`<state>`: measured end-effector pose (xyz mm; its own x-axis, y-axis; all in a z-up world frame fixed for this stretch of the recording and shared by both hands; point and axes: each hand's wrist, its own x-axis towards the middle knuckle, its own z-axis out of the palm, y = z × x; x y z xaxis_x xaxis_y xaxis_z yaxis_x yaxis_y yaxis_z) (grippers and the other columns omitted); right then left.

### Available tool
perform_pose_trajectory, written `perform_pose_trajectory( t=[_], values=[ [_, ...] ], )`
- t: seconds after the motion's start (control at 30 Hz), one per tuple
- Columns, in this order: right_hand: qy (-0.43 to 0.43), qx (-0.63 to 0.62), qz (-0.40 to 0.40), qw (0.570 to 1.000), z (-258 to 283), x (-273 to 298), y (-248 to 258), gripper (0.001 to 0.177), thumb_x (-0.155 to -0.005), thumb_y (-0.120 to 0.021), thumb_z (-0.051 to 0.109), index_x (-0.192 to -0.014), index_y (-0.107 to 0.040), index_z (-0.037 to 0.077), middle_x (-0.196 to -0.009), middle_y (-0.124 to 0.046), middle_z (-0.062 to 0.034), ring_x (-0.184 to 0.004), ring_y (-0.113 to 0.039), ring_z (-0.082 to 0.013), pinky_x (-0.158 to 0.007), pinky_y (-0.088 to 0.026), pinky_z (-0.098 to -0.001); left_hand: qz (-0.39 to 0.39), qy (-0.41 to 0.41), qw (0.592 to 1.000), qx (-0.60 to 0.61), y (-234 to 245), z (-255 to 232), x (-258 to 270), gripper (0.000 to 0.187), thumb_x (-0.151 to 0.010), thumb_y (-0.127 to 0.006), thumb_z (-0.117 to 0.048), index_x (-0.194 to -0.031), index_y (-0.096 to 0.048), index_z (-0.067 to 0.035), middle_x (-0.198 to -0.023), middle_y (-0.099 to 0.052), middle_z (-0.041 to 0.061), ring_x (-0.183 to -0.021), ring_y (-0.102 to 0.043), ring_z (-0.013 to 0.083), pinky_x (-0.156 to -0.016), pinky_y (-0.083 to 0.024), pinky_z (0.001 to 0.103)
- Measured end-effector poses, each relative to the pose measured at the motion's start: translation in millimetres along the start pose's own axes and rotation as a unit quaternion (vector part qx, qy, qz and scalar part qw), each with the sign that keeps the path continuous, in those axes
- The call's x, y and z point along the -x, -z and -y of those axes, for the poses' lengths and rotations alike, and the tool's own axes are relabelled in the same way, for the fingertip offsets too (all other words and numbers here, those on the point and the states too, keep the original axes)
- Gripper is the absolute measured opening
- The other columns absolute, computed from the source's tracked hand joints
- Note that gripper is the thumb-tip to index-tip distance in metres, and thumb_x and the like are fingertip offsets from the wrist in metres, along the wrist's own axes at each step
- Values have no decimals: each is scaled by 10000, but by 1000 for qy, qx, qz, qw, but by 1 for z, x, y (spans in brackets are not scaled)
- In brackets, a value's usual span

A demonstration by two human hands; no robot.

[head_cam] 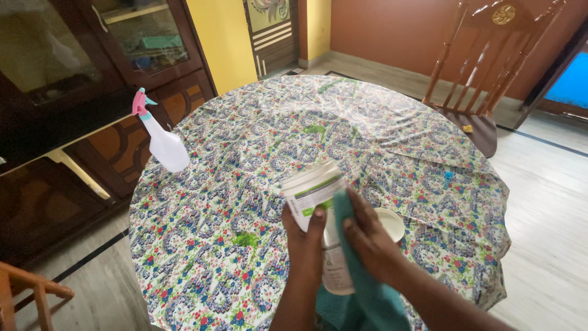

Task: The person wipes a white plastic container and its lid with a teal cloth on a floral tablecloth, then places the container into a wooden cabinet. The person repeats the wiping and storing process with a second container.

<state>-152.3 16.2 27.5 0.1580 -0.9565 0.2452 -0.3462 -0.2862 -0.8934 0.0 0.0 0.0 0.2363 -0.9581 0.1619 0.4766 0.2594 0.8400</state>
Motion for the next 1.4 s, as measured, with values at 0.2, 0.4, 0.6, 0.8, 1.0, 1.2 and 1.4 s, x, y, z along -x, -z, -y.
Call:
perform_pose_trajectory(
  t=[0.2,0.4,0.6,0.8,1.0,1.2,1.4],
  values=[
    [-86,-346,41,933,26,-49,48,641,-1018,-398,379,-1623,-284,198,-1650,-353,-124,-1467,-368,-306,-1150,-349,-424,148,256,936,190,2,8,1,968,-893,-490,-731,-1536,-393,-15,-1351,-619,214,-1173,-642,333,-988,-499,466],
    [25,-60,-20,998,23,-48,36,603,-1060,-415,343,-1615,-331,123,-1644,-380,-136,-1502,-345,-246,-1198,-272,-367,65,140,985,-72,-14,9,1,893,-859,-676,-509,-1545,-255,-122,-1387,-570,122,-1242,-608,270,-1062,-493,441],
    [-63,-256,106,959,-25,-36,56,707,-909,-631,350,-1535,-389,127,-1450,-547,-163,-1252,-553,-248,-1012,-504,-427,141,51,988,44,-18,-6,24,1022,-836,-758,-499,-1585,-240,-35,-1426,-549,175,-1286,-563,280,-1084,-470,454],
    [-182,-468,179,846,-62,-27,49,610,-953,-648,366,-1434,-490,25,-1318,-618,-209,-1118,-627,-270,-918,-568,-434,192,-92,971,105,-40,-24,26,1093,-890,-779,-549,-1627,-177,-10,-1509,-483,164,-1358,-520,262,-1147,-442,433],
    [-190,-571,171,781,-77,-2,26,523,-1007,-569,390,-1366,-542,11,-1232,-650,-212,-1044,-670,-280,-874,-592,-428,186,-217,954,84,-55,-31,16,1117,-891,-835,-463,-1627,-147,19,-1513,-476,182,-1378,-528,255,-1176,-450,420],
    [-150,-660,102,729,-80,-7,17,490,-1060,-490,414,-1297,-593,-3,-1146,-682,-216,-970,-714,-290,-831,-615,-422,128,-257,958,-8,-48,-46,-18,1075,-864,-830,-285,-1577,-93,37,-1452,-498,207,-1330,-581,258,-1129,-504,393],
    [-120,-670,46,731,-134,-25,32,465,-1081,-468,392,-1289,-627,7,-1103,-709,-197,-922,-736,-287,-793,-630,-415,101,-201,974,17,-51,-34,-3,1094,-866,-840,-304,-1580,-83,35,-1475,-470,189,-1350,-549,254,-1149,-487,378]
  ],
)
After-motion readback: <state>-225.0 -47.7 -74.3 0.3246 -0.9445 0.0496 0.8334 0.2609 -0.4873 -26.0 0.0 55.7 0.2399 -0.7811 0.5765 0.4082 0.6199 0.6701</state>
